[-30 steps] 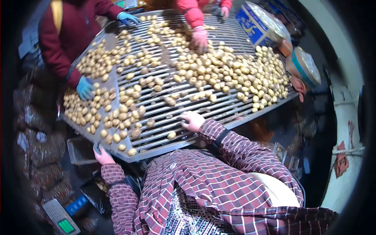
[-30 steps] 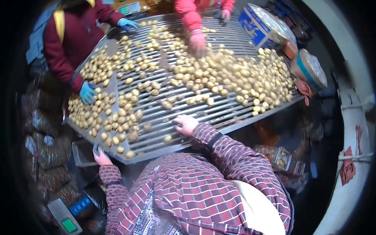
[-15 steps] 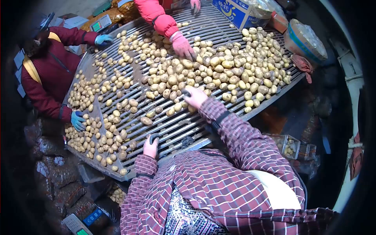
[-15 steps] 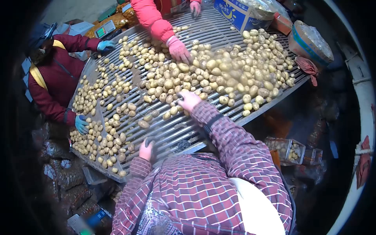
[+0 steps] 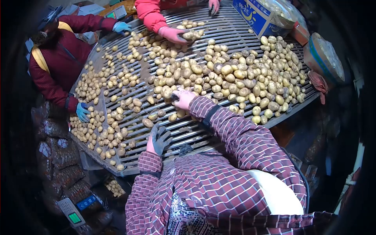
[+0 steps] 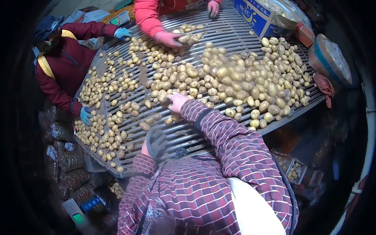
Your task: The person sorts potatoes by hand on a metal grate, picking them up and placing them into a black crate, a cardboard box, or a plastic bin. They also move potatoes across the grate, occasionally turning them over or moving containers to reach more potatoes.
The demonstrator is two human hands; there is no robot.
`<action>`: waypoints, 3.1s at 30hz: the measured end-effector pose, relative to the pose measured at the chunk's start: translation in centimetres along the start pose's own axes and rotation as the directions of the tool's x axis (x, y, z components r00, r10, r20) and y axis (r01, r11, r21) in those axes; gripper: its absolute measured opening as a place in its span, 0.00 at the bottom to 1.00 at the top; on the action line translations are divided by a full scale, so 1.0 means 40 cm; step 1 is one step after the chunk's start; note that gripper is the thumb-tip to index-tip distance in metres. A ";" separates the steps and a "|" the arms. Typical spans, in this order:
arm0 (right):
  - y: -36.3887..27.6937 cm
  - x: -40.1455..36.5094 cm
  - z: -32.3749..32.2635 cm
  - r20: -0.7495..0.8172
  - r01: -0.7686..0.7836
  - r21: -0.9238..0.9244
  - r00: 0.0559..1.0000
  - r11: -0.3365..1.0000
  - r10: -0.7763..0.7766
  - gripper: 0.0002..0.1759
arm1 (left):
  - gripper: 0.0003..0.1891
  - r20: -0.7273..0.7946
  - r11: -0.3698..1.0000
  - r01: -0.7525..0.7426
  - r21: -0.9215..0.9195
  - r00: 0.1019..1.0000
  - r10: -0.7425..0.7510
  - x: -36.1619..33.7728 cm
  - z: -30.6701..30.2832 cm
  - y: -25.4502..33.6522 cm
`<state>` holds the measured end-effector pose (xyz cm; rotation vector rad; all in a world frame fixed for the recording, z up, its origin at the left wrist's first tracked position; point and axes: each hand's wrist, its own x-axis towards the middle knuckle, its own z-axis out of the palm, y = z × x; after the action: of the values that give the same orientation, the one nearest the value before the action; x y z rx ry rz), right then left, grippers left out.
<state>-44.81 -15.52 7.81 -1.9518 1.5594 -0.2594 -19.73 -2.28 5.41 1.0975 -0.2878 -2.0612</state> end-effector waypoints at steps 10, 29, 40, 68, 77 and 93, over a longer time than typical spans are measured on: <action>-0.067 0.132 -0.011 0.002 0.101 -0.421 0.994 0.901 -0.110 0.36 | 0.27 -0.115 0.996 -0.083 0.045 0.990 0.087 0.030 0.004 0.002; 0.073 -0.328 0.028 -0.213 0.077 0.134 0.976 0.988 -0.048 0.25 | 0.30 0.151 -0.494 0.050 0.868 0.921 0.359 0.370 0.284 0.131; -0.067 -0.320 0.062 -0.256 0.161 0.526 0.966 0.835 -0.025 0.30 | 0.20 0.241 0.953 -0.237 0.190 0.952 0.189 0.095 0.084 0.005; -0.125 0.035 0.078 0.170 0.100 0.129 0.978 0.987 -0.122 0.28 | 0.31 0.126 0.930 0.061 -0.364 0.992 -0.016 -0.108 -0.001 0.010; -0.192 -0.099 0.000 0.202 0.342 0.224 0.900 0.913 -0.387 0.26 | 0.35 0.687 0.800 0.414 -0.434 0.727 -0.003 -0.089 -0.021 0.022; 0.187 -0.029 -0.224 -0.199 0.102 0.724 0.978 0.683 0.065 0.32 | 0.31 0.507 0.849 0.330 -0.414 0.858 -0.086 -0.073 -0.073 0.008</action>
<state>-55.80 -18.32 10.84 -1.3119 1.2589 -0.9738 -16.28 0.03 5.59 0.3135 0.1385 -2.4066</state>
